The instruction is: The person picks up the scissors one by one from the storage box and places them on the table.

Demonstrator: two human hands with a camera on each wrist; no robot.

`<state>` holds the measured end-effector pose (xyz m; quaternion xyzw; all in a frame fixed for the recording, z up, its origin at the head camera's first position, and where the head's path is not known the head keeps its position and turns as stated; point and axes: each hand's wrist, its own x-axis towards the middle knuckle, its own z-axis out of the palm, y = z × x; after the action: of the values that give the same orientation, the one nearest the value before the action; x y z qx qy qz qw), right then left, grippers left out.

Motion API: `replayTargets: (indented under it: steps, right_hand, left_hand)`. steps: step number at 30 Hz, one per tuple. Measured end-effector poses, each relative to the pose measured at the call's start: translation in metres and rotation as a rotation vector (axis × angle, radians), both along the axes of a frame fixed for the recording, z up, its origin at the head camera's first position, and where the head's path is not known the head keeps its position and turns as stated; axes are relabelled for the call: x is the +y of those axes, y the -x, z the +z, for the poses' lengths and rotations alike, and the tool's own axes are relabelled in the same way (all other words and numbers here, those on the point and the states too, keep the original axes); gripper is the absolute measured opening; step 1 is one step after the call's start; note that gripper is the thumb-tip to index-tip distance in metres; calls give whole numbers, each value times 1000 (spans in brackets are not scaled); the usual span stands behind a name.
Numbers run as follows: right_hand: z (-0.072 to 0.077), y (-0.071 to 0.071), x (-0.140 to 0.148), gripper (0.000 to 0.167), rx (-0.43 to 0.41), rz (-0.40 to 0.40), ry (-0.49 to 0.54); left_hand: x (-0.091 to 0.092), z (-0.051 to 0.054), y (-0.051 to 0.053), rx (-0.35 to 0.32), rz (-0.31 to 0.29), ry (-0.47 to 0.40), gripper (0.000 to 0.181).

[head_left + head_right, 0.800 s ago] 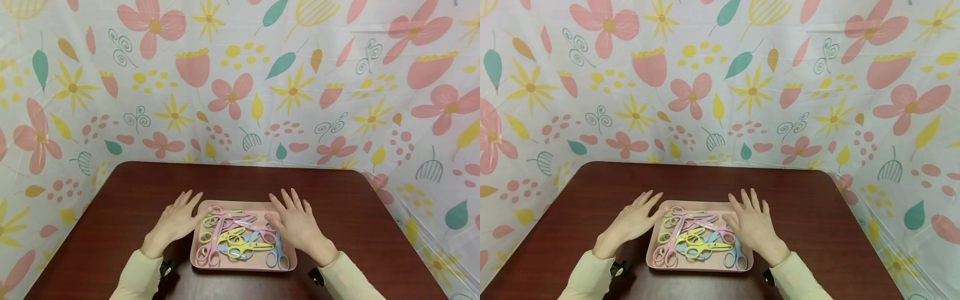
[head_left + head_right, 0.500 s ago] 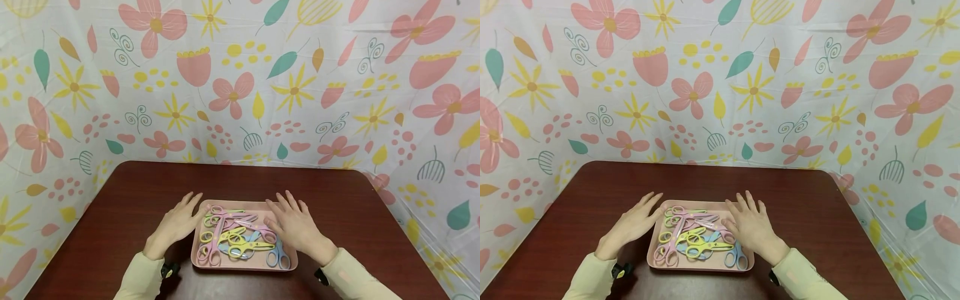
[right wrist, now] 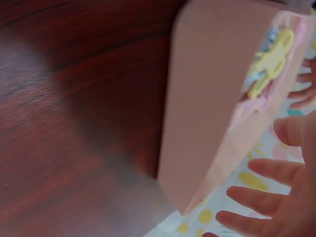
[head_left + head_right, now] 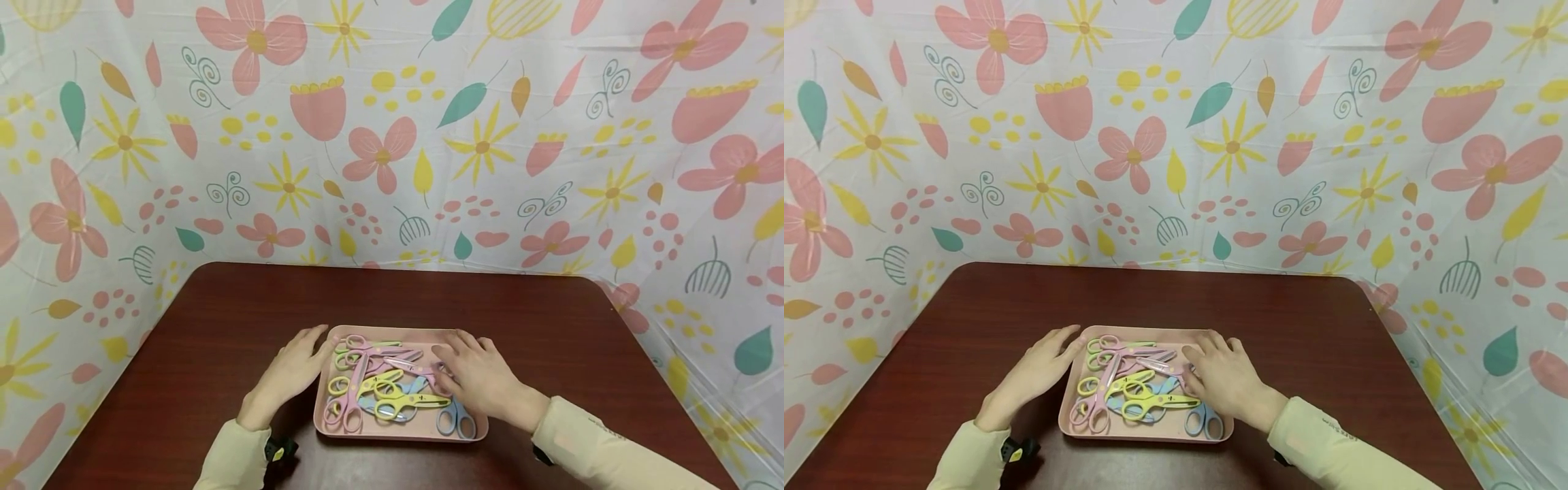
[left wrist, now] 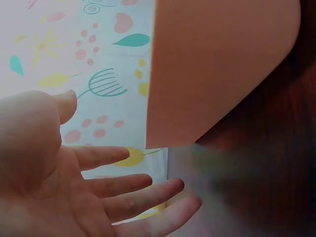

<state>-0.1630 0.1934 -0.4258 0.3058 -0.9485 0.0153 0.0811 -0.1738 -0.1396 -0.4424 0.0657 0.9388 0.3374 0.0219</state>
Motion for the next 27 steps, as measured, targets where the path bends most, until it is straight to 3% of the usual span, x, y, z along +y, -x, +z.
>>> replayTargets:
  steps: [8, 18, 21, 27]
  right_hand:
    - [-6, 4, 2, 27, 91, 80, 16]
    - [-11, 12, 2, 12, 114, 98, 15]
    - [-11, 14, 2, 8, 105, 96, 4]
    - [-11, 16, 0, 16, 49, 84, -50]
  left_hand:
    - [3, -5, 0, 55, 45, -63, 52]
    - [13, -12, 2, 115, 135, -45, 38]
    - [15, -15, 0, 135, 136, -26, 35]
    - [15, -21, -3, 93, 134, -39, 34]
